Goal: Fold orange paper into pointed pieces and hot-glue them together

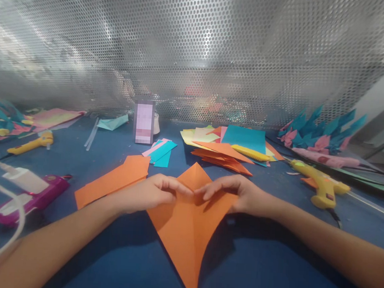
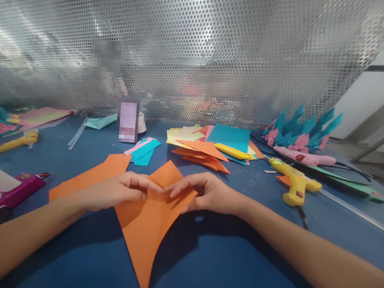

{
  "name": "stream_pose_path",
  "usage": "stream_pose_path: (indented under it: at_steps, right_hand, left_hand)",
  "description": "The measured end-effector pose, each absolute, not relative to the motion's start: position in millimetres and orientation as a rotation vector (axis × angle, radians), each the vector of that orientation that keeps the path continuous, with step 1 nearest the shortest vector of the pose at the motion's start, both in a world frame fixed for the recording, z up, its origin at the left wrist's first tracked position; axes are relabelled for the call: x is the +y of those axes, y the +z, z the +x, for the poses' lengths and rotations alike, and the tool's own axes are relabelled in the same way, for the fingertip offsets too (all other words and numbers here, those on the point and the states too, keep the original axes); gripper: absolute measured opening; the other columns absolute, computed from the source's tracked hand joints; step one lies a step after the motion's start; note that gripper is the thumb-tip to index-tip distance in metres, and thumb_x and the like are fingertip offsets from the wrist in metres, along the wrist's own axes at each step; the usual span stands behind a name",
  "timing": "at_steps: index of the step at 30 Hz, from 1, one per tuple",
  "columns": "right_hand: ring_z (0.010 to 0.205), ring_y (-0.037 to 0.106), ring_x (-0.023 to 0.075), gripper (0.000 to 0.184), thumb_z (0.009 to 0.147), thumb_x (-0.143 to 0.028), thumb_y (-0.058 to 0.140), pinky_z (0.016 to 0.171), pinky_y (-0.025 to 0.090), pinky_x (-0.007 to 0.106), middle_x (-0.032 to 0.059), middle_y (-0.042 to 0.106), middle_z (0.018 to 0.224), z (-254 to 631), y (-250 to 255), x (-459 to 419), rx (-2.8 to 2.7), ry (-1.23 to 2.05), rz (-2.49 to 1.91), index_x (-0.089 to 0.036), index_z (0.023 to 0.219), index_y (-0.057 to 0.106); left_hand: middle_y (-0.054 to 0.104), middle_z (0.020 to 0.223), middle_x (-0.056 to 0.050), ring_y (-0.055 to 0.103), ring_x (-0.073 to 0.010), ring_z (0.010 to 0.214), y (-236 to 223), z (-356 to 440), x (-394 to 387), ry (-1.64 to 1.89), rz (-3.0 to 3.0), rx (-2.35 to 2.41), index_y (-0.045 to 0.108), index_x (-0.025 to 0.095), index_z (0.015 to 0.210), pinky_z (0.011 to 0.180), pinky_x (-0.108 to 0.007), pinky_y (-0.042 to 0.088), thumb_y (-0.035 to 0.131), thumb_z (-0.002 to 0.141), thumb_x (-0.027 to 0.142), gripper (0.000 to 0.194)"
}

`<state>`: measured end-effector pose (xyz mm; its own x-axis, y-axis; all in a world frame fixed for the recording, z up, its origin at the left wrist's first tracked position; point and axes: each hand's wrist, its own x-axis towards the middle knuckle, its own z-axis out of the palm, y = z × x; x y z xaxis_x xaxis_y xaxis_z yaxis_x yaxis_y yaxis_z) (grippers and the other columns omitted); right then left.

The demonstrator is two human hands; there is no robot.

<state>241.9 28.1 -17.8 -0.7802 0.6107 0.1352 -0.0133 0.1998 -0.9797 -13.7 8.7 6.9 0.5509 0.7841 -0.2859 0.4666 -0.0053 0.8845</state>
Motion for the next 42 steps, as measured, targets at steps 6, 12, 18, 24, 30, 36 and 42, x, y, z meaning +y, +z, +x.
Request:
stream_pose_path:
  at_steps: [6, 12, 18, 24, 30, 36, 42]
  right_hand:
    - [0.083, 0.069, 0.0177, 0.016, 0.076, -0.034, 0.070, 0.080, 0.054, 0.030, 0.0036, 0.073, 0.086, 236.5, -19.7, 29.7, -2.056, 1.457, -0.696, -0.019, 0.083, 0.073]
    - [0.077, 0.067, 0.0185, 0.025, 0.072, -0.037, 0.072, 0.070, 0.056, 0.032, 0.0036, 0.070, 0.087, 228.4, -26.4, 26.8, -1.848, 1.283, -0.912, -0.020, 0.088, 0.064]
    - [0.078, 0.061, 0.0173, 0.046, 0.069, -0.035, 0.074, 0.066, 0.055, 0.032, 0.0034, 0.059, 0.097, 224.6, -22.8, 24.6, -1.776, 1.045, -0.952, -0.024, 0.104, 0.046]
    - [0.081, 0.060, 0.0156, 0.074, 0.065, -0.041, 0.077, 0.066, 0.055, 0.031, 0.0075, 0.053, 0.115, 222.3, -17.2, 27.2, -1.505, 1.318, -0.880, -0.027, 0.123, 0.033]
    - [0.058, 0.056, 0.0101, 0.048, 0.071, -0.056, 0.067, 0.060, 0.049, 0.027, -0.0002, 0.061, 0.071, 216.2, -14.2, 17.0, -1.616, 1.645, -0.990, -0.015, 0.094, 0.061]
    - [0.053, 0.050, 0.0064, 0.039, 0.064, -0.051, 0.074, 0.054, 0.042, 0.021, -0.0027, 0.059, 0.062, 213.2, -11.5, 11.8, -1.522, 1.641, -1.116, -0.015, 0.070, 0.062]
    - [0.040, 0.041, 0.0044, 0.040, 0.068, -0.051, 0.071, 0.042, 0.029, 0.020, -0.0060, 0.051, 0.046, 215.4, -11.7, 12.7, -1.606, 1.601, -1.157, -0.017, 0.059, 0.053]
  left_hand:
    - [0.066, 0.112, -0.002, 0.058, -0.0214, 0.103, 6.6, -10.7, 7.6, 0.412, 1.676, 1.083, 0.069, 0.025, 0.106, 0.088, -0.029, 0.043, 0.055, 0.084, 0.041, 0.030]
    - [0.069, 0.096, -0.003, 0.058, -0.0221, 0.094, 6.3, 2.8, -1.9, 0.499, 1.604, 1.028, 0.071, 0.020, 0.094, 0.079, -0.027, 0.042, 0.047, 0.084, 0.061, 0.048]
    - [0.055, 0.061, 0.002, 0.046, -0.0105, 0.058, -1.7, 9.1, -4.0, 0.544, 1.517, 1.192, 0.064, 0.014, 0.069, 0.053, -0.022, 0.029, 0.064, 0.076, 0.050, 0.036]
    - [0.069, 0.086, -0.007, 0.062, -0.0168, 0.075, -6.6, 13.0, -0.6, 0.792, 1.025, 1.042, 0.069, 0.012, 0.090, 0.069, -0.026, 0.047, 0.072, 0.072, 0.033, 0.027]
    - [0.071, 0.088, -0.009, 0.066, -0.0183, 0.077, -8.4, 19.0, -4.6, 0.912, 0.951, 0.890, 0.070, 0.012, 0.095, 0.076, -0.029, 0.051, 0.071, 0.076, 0.032, 0.028]
    - [0.071, 0.093, -0.010, 0.067, -0.0206, 0.081, -12.2, 20.5, -7.8, 0.902, 0.970, 0.877, 0.069, 0.013, 0.099, 0.080, -0.034, 0.052, 0.069, 0.079, 0.033, 0.029]
    - [0.070, 0.089, -0.008, 0.067, -0.0192, 0.079, -17.2, 22.0, -3.2, 1.022, 0.981, 0.967, 0.070, 0.014, 0.091, 0.080, -0.033, 0.052, 0.075, 0.073, 0.032, 0.026]
